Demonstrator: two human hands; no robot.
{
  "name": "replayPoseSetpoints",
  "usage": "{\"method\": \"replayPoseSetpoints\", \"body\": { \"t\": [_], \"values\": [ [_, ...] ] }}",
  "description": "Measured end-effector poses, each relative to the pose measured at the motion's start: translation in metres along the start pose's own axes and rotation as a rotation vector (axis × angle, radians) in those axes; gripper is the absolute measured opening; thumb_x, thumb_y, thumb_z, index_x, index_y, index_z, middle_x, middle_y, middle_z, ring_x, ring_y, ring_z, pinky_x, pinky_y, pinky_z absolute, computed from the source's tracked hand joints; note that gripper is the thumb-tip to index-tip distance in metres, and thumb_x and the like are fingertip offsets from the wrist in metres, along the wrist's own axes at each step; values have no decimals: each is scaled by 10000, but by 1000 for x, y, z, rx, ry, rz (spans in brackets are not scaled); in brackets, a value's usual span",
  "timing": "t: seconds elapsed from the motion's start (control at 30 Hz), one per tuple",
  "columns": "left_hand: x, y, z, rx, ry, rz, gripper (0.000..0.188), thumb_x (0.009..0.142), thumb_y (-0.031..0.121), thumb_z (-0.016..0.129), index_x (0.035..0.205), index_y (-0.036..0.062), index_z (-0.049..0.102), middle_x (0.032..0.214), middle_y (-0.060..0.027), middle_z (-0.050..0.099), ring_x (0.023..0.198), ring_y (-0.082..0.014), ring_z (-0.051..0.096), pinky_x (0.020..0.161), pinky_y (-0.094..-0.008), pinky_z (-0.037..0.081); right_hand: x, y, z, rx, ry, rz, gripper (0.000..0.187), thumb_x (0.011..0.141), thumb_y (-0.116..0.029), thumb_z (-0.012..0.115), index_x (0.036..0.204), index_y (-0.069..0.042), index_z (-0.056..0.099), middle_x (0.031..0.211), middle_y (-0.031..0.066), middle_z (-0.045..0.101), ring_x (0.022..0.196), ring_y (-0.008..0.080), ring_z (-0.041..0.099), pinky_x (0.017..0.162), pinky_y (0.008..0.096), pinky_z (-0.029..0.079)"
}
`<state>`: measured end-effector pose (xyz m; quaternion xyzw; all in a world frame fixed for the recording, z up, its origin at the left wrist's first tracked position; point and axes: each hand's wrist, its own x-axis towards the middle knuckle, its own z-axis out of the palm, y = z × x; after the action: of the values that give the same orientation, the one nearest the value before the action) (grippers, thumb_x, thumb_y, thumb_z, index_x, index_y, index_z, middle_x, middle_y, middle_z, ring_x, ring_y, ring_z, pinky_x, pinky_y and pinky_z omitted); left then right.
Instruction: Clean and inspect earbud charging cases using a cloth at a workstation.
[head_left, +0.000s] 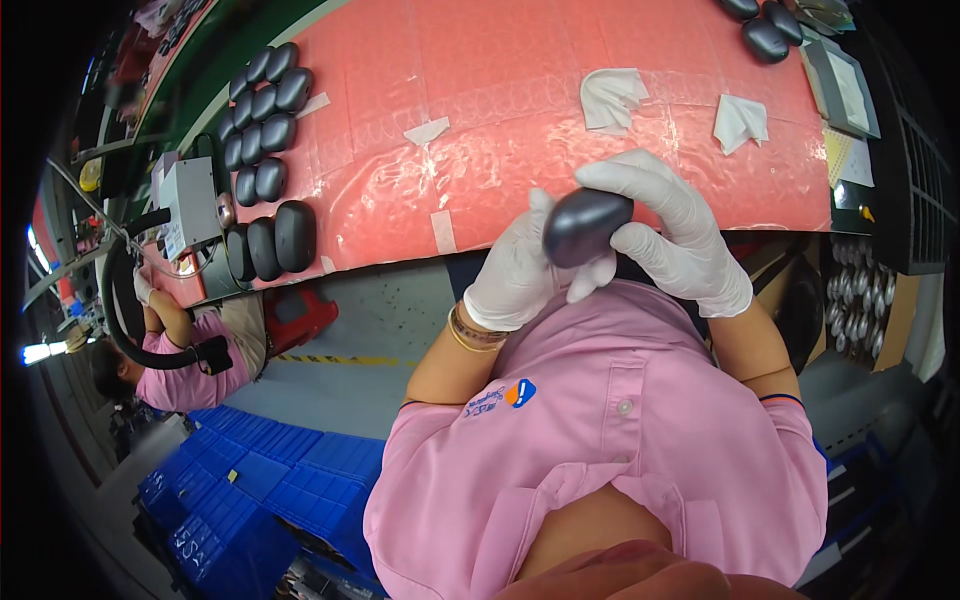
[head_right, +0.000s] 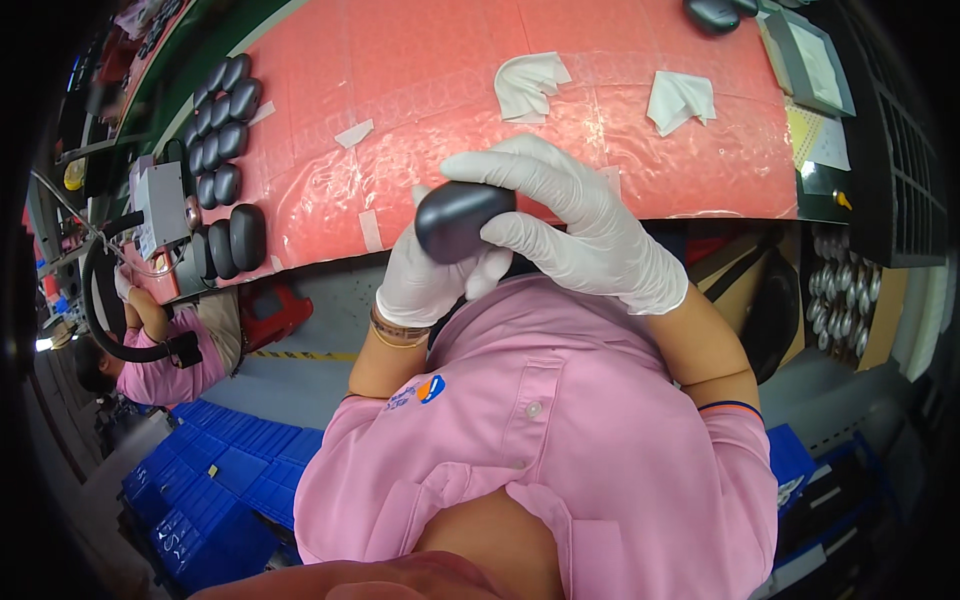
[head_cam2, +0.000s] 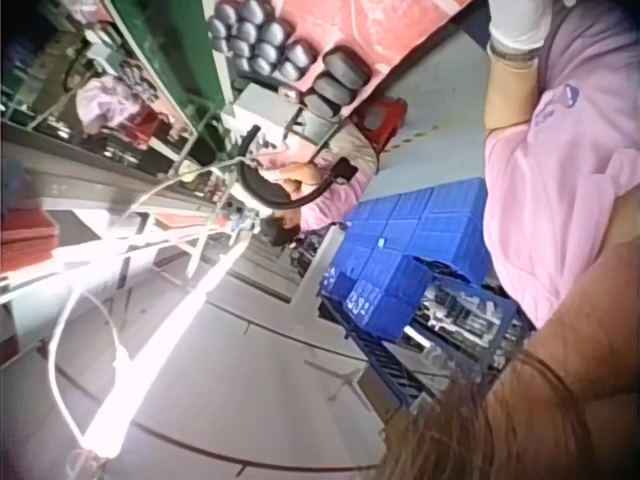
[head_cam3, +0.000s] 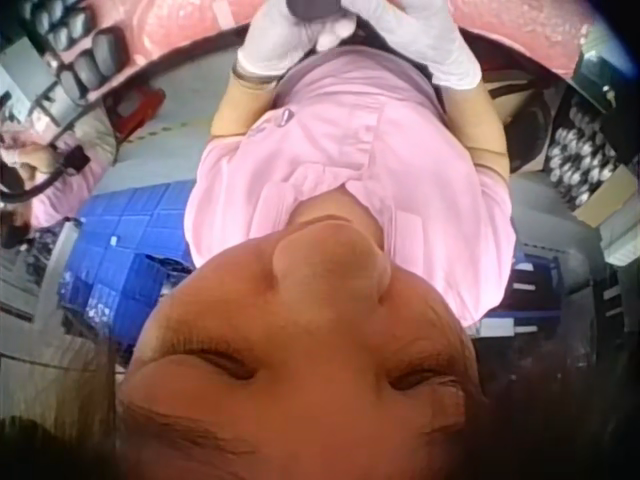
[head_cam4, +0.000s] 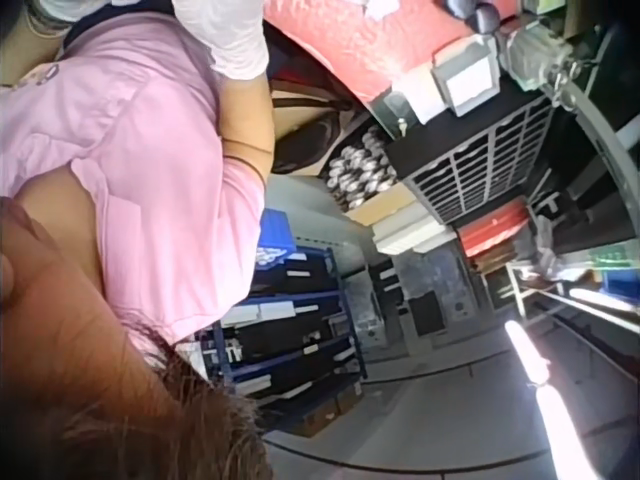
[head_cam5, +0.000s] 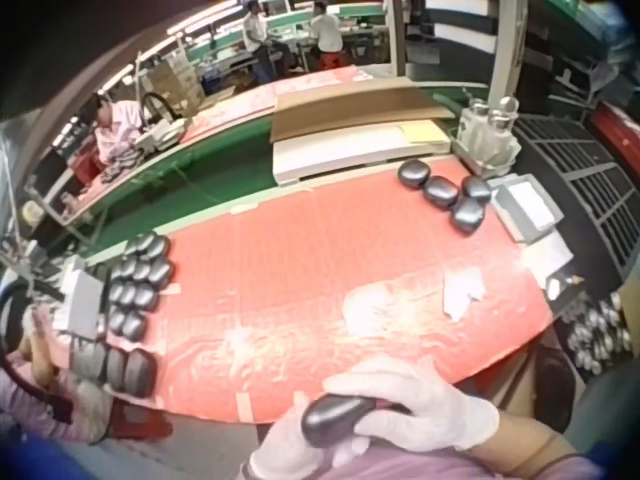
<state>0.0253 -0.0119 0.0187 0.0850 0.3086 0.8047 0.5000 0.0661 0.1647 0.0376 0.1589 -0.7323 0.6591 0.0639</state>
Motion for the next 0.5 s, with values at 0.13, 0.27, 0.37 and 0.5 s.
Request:
{"method": "replayPoseSetpoints", "body": {
  "t": [0.13,0.27,0.37,0.5],
  "values": [
    [-3,0,1,454,180,224,580,908,513,465,1166,-6,459,853,-88,600,638,-110,559,581,-224,464,-2,4,3,-249,154,1,396,903,-214,575,1229,-2,502,1102,129,564,1001,218,563,885,313,425],
    [-7,-1,-11,524,164,217,459,881,292,640,1173,-9,451,904,-65,594,706,-91,571,630,-226,481,-3,-3,8,-61,163,138,366,920,-213,547,1216,-1,502,1093,98,561,980,171,559,890,299,425],
    [-8,1,-16,521,114,222,453,884,306,635,1162,-5,458,921,-53,590,713,-82,558,634,-222,473,2,-10,11,278,212,328,348,940,-231,466,1199,-1,496,1095,83,547,994,156,539,903,295,418],
    [-9,4,-11,464,133,179,437,885,317,631,1151,7,477,936,-38,591,739,-77,547,644,-217,459,7,6,7,-303,183,-32,281,912,-182,473,1137,-18,512,1089,145,497,1005,243,517,875,345,419]
  ]
}}
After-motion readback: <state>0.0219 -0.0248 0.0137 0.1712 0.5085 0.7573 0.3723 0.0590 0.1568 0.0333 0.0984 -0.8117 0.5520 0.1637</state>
